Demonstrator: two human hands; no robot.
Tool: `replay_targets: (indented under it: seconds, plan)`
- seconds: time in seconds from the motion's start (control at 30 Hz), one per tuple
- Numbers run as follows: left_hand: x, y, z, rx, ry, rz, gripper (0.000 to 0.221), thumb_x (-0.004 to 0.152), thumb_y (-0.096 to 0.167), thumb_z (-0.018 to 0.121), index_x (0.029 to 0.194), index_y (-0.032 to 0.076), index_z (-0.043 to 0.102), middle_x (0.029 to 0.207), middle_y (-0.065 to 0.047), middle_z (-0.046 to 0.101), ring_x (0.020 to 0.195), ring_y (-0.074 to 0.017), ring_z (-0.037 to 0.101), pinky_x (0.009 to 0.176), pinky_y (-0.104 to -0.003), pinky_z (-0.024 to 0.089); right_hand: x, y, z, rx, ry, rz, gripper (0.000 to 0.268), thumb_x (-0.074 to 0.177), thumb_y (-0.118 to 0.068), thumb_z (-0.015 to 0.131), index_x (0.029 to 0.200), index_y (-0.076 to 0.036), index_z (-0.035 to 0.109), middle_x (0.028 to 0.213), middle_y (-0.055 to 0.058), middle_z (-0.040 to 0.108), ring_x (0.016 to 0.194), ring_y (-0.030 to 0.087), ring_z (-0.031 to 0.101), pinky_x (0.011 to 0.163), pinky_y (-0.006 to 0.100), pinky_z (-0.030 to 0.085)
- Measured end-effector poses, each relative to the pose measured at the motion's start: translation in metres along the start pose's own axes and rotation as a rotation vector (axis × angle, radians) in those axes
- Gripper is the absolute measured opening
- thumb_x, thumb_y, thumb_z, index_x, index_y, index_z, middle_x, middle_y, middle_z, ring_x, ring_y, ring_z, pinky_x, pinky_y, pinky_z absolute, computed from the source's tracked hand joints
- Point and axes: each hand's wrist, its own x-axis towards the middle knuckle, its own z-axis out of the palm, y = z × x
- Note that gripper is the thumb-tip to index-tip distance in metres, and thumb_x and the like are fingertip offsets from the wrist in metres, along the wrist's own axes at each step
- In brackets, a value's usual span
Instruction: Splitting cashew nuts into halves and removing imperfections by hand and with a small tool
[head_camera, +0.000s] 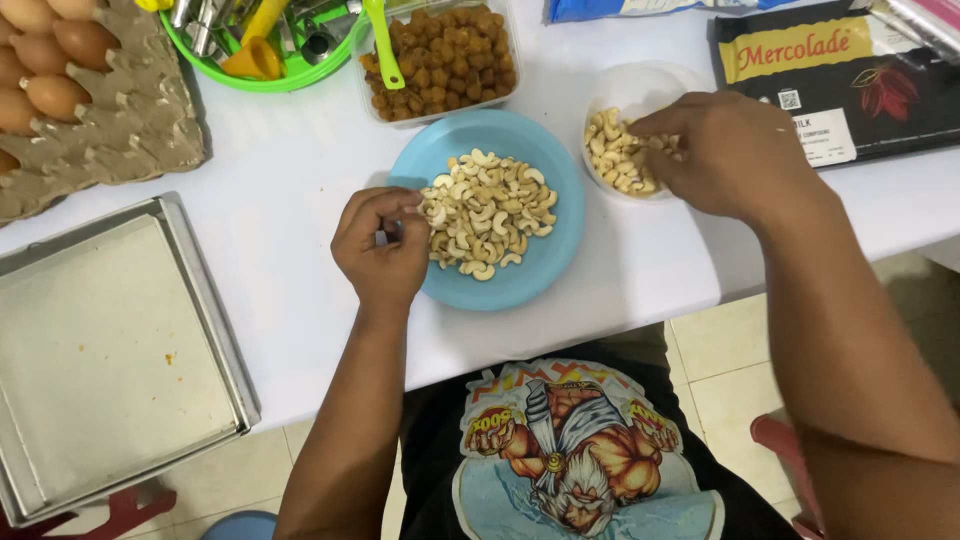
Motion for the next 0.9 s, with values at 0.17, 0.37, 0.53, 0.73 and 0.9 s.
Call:
replay_targets:
  seconds: [0.17,0.37,0.53,0.73,0.9]
  plan:
    - [-0.004,-0.003,-0.001,0.000,0.015,0.049,0.020,0.080,-0.008,0.061,0.088,0.005,0.074,0.091,-0.010,0.071,0.075,-0.0155,0.065,0.057,-0.024,0.046,0.029,0.003,0.015,-0.112,-0.130,-0.003,0.050,0.091,-0.047,0.065,0.140,-0.037,0.067,0.129,0.000,0.066,0.113,0.029,0.068,0.076,0.049,0.055]
    - [-0.006,-0.005,-0.003,-0.046,0.010,0.039,0.020,0.081,-0.008,0.061,0.089,0.005,0.074,0.091,-0.009,0.072,0.071,-0.0135,0.062,0.057,-0.023,0.044,0.042,0.009,0.009,-0.097,-0.165,-0.010,0.038,0.098,-0.044,0.060,0.131,-0.030,0.072,0.106,0.000,0.079,0.105,0.033,0.070,0.073,0.048,0.053]
    - [-0.007,-0.008,-0.004,-0.058,0.005,0.035,0.019,0.081,-0.006,0.061,0.089,0.006,0.075,0.092,-0.009,0.072,0.068,-0.0126,0.059,0.058,-0.023,0.045,0.044,0.007,0.012,-0.141,-0.142,0.065,0.051,0.094,-0.045,0.060,0.142,-0.026,0.067,0.123,0.005,0.075,0.111,0.036,0.070,0.075,0.051,0.055]
    - [-0.007,-0.008,-0.004,-0.064,0.024,0.060,0.022,0.080,-0.009,0.062,0.089,0.006,0.075,0.091,-0.010,0.071,0.064,-0.0132,0.057,0.056,-0.023,0.045,0.028,0.015,0.023,-0.071,0.018,0.025,0.032,0.098,-0.046,0.065,0.124,-0.031,0.076,0.115,-0.001,0.073,0.107,0.028,0.069,0.070,0.045,0.052]
    - [-0.005,-0.009,-0.003,-0.058,0.018,0.086,0.020,0.082,-0.008,0.061,0.089,0.005,0.075,0.092,-0.010,0.071,0.059,-0.0124,0.053,0.056,-0.023,0.045,-0.003,0.016,0.037,0.277,0.441,-0.183,0.029,0.103,-0.007,0.065,0.124,-0.017,0.082,0.109,0.006,0.073,0.088,0.026,0.066,0.069,0.040,0.048]
